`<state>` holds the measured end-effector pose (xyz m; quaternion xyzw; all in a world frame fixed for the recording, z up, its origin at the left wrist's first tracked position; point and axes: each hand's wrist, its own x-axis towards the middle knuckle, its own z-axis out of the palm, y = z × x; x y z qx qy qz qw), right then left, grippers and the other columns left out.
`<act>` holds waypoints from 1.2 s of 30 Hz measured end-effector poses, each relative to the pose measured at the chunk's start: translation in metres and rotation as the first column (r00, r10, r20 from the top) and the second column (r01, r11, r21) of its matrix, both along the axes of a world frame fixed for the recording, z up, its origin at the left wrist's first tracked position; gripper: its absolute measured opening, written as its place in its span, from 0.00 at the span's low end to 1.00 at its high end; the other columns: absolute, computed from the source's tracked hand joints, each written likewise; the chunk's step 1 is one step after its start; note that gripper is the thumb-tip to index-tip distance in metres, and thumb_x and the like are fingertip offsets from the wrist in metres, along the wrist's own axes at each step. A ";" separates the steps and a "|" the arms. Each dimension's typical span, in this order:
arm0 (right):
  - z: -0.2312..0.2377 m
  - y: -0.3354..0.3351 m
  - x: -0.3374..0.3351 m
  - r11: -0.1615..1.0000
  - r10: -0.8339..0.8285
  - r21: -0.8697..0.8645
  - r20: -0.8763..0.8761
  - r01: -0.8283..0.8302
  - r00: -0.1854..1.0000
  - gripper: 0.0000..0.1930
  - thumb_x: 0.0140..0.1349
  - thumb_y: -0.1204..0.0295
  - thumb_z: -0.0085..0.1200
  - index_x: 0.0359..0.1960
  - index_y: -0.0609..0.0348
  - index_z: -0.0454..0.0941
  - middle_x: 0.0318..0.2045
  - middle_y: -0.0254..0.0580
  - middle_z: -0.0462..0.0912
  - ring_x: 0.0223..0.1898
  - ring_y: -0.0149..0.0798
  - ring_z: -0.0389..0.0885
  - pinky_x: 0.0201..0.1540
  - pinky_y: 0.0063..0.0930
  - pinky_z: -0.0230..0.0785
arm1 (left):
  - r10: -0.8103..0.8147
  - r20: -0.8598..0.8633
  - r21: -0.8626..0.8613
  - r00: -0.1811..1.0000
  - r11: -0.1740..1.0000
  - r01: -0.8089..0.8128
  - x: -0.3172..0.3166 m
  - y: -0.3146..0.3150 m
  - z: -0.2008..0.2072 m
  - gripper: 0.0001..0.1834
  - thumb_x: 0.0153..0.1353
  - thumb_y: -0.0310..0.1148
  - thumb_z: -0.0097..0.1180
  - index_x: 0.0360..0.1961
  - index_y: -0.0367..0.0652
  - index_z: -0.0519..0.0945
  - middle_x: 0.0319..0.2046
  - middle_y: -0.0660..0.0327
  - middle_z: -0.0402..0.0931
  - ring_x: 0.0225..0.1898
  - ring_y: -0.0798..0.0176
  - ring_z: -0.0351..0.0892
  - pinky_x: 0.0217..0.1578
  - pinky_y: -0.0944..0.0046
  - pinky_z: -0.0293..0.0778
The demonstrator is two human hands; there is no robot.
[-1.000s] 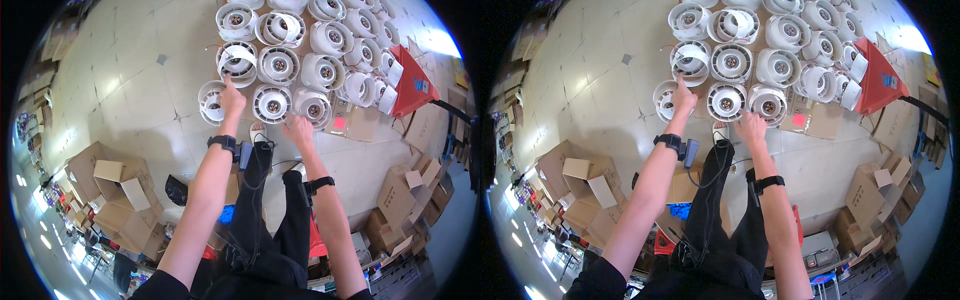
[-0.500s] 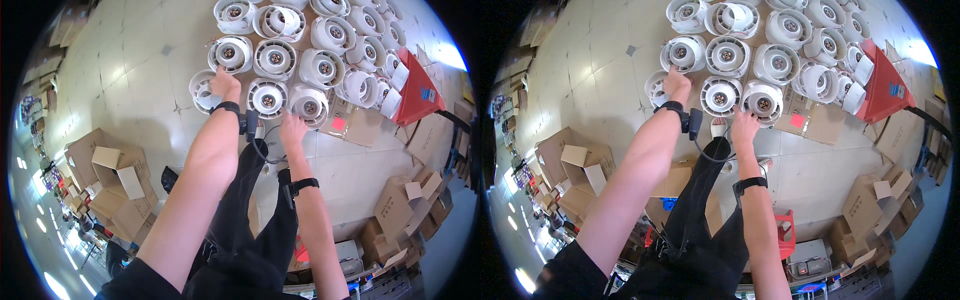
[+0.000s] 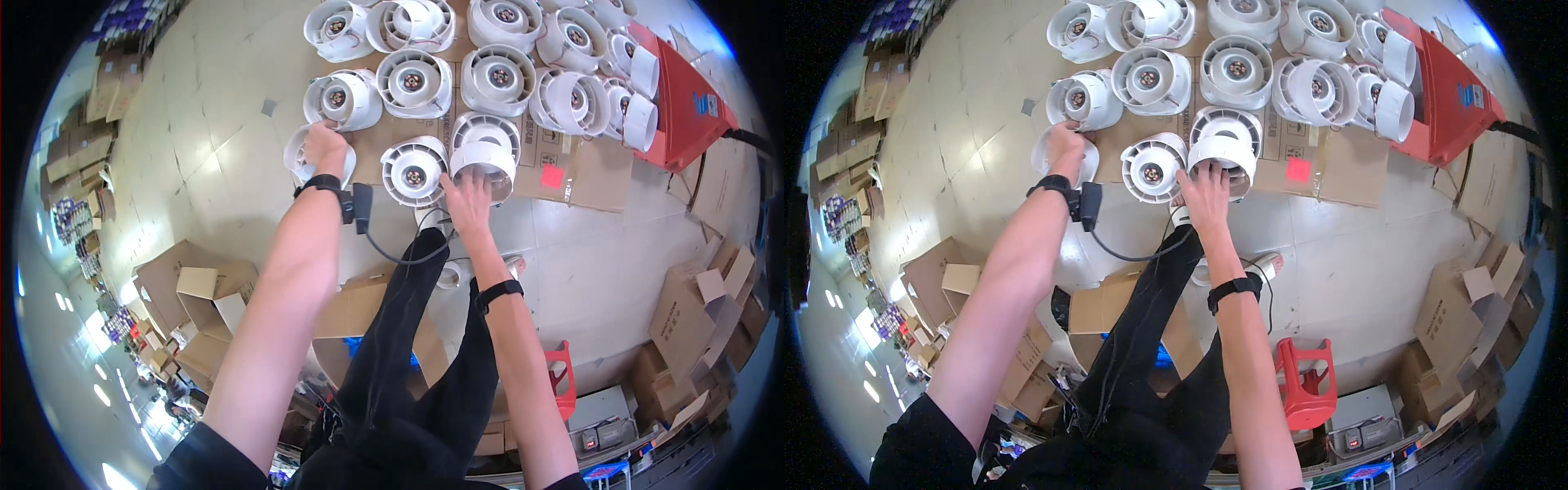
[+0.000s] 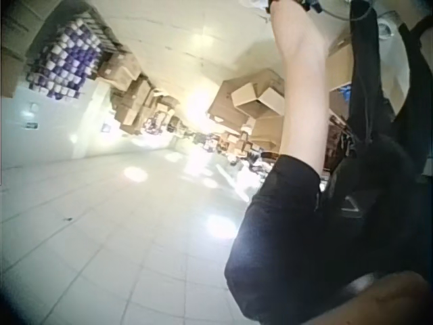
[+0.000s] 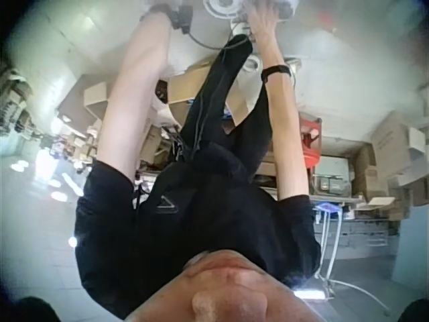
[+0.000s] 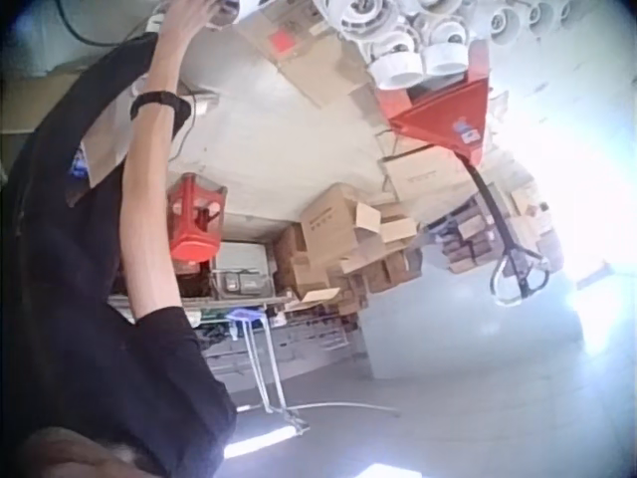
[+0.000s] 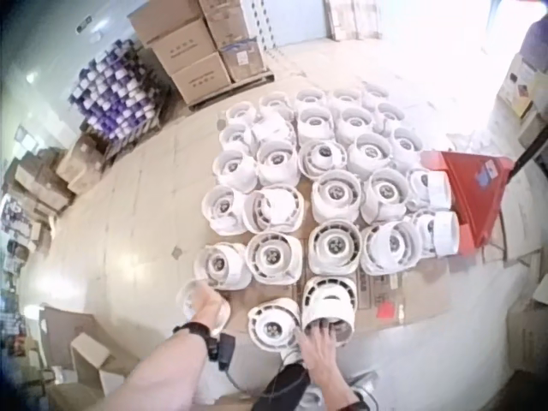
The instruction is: The person assembles white circular light fixtures by hand on a green workbench. They pick up fixture bases and outer rings, align the components, and snap them together. The person repeatedly moves between the workbench and a cardboard box on the floor to retrieve new parts and place finished units.
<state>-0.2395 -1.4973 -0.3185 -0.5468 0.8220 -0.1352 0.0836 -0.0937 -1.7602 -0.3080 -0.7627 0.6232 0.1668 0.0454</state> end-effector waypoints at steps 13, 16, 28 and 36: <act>0.045 0.005 -0.043 0.985 0.170 -0.017 0.020 -0.170 0.985 0.12 0.54 0.72 0.51 0.41 0.54 0.73 0.36 0.52 0.74 0.46 0.54 0.72 0.46 0.46 0.65 | 0.055 -0.137 0.406 0.989 0.914 0.005 0.046 -0.026 0.047 0.18 0.44 0.29 0.71 0.39 0.43 0.85 0.34 0.59 0.83 0.33 0.61 0.82 0.21 0.60 0.79; 0.082 0.010 -0.040 0.976 0.199 -0.109 0.089 -0.189 0.976 0.12 0.53 0.74 0.50 0.40 0.54 0.72 0.35 0.52 0.73 0.43 0.54 0.71 0.43 0.45 0.64 | 0.118 -0.297 0.448 0.947 0.894 0.029 0.118 -0.033 0.054 0.21 0.43 0.31 0.73 0.42 0.45 0.83 0.34 0.61 0.82 0.33 0.61 0.82 0.23 0.56 0.78; 0.203 0.310 0.042 0.876 -0.478 0.092 0.304 0.474 0.824 0.12 0.53 0.71 0.53 0.41 0.53 0.72 0.32 0.54 0.70 0.37 0.57 0.71 0.37 0.48 0.63 | -0.297 -0.607 0.307 0.737 0.768 0.562 0.205 0.033 0.178 0.19 0.48 0.25 0.63 0.44 0.32 0.80 0.36 0.56 0.81 0.33 0.60 0.81 0.32 0.57 0.79; 0.258 0.546 0.161 0.259 -0.926 0.024 0.289 0.966 0.242 0.15 0.53 0.74 0.54 0.44 0.54 0.71 0.36 0.59 0.73 0.40 0.60 0.73 0.41 0.52 0.65 | -0.682 -0.464 0.462 0.566 0.359 0.811 0.003 0.274 0.205 0.21 0.46 0.27 0.66 0.44 0.34 0.80 0.36 0.54 0.82 0.34 0.58 0.82 0.33 0.56 0.79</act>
